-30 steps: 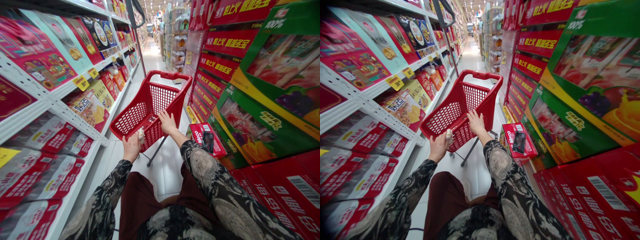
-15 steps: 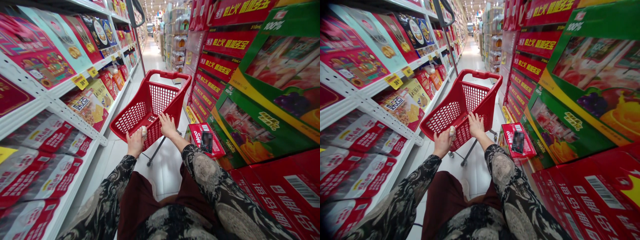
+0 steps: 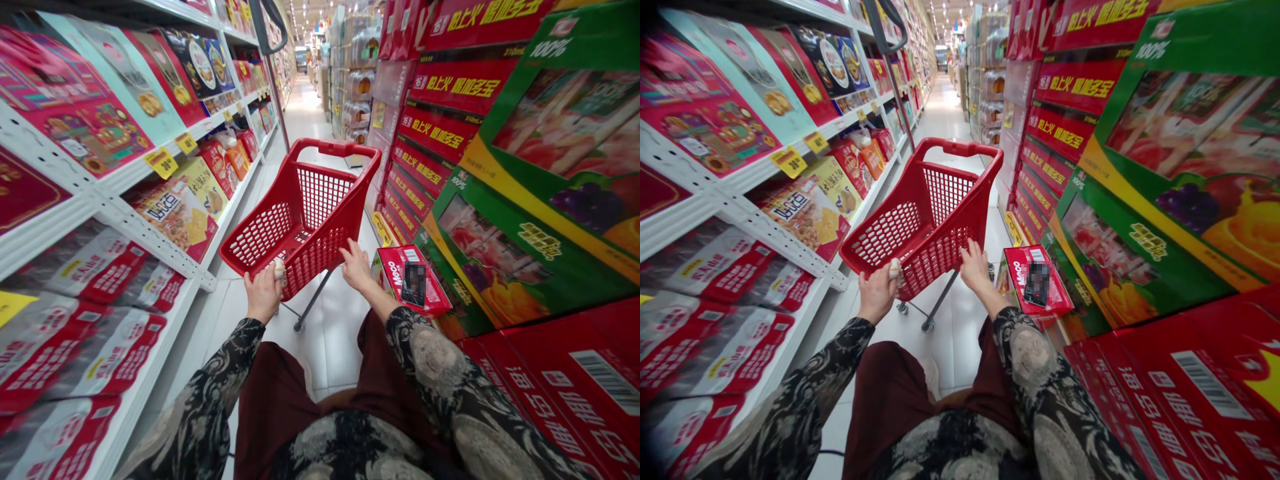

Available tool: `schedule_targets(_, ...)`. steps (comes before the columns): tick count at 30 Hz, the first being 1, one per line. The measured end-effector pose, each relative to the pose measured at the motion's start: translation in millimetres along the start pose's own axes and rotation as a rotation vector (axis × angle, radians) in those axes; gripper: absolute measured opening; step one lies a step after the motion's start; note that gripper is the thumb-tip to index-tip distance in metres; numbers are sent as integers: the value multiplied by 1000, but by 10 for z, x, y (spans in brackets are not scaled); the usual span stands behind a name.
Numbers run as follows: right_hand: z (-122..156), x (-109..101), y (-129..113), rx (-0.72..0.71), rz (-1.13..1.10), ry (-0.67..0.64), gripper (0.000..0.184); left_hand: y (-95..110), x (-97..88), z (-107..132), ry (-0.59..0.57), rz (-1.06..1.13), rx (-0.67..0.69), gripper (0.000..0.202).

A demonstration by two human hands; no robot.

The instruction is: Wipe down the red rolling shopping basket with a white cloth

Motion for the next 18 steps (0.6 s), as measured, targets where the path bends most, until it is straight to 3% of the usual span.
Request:
schedule_targets(5, 903, 13, 1518, 377, 195, -41, 41, -33, 51, 45, 14, 36, -41, 42)
schedule_targets(7, 1143, 40, 1918, 400, 248, -80, 40, -39, 74, 67, 32, 32, -70, 42)
schedule_targets(12, 1245, 160, 2374, 353, 331, -212, 38, -21, 81, 96, 50, 25, -89, 43)
schedule_targets(18, 1204, -1, 2583, 517, 319, -113, 51, -79, 44, 79, 18, 16, -74, 43)
Point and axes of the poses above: each hand's wrist, its own z-axis away from the middle knuckle, its own x-axis out of the palm, y = z × x, the point moved 6 cm from there along -z, towards the middle knuckle, and after that the axes turned 4 degrees about -x, right-handed, at the moved point
